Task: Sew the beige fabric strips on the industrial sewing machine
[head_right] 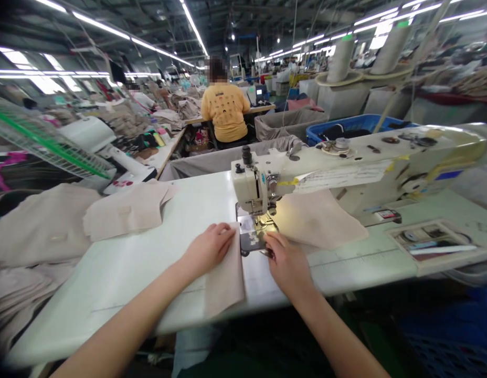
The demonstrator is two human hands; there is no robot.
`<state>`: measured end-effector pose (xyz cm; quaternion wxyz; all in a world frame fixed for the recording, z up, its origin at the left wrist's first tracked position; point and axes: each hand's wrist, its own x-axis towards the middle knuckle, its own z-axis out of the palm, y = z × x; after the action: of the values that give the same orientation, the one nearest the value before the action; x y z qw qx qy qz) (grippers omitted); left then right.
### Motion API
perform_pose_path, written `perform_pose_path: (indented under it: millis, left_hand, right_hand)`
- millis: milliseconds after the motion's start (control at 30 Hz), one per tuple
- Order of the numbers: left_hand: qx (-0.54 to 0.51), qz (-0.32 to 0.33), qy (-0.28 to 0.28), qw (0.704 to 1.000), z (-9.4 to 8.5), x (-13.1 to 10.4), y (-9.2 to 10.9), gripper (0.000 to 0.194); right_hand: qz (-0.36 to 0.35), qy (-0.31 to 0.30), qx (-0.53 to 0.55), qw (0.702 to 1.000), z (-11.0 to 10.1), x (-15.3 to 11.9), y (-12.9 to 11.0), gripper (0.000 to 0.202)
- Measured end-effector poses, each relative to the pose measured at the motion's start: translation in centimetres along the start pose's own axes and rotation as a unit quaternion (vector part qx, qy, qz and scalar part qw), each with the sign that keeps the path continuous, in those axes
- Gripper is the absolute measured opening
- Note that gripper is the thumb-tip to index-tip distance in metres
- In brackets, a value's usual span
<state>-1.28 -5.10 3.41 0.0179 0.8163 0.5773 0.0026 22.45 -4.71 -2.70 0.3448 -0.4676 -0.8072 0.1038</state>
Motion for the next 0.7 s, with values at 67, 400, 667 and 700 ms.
perform_pose_path:
  millis: [67,400,667,700]
  left_hand:
    - [0.062,-0.114,-0.003,0.992,0.0,0.0,-0.4,0.027]
    - [0.107,-0.22,-0.029,0.969,-0.4,-0.9,-0.3,0.033]
    - [0.11,-0.235,-0.047,0.965,-0.6,-0.8,0.0,0.034]
    - [0.11,-0.234,-0.044,0.965,-0.6,-0.8,0.0,0.034]
  right_hand:
    - [0.009,0.013,0.033,0.999,-0.3,-0.5,0.3,0.037]
    - [-0.053,-0.1,0.032,0.993,-1.2,-1.2,-0.5,0.051]
    - [-0.075,-0.156,-0.005,0.985,-2.2,-1.1,-0.2,0.049]
    - [-0.081,-0.156,-0.011,0.984,-2.4,-1.1,-0.1,0.049]
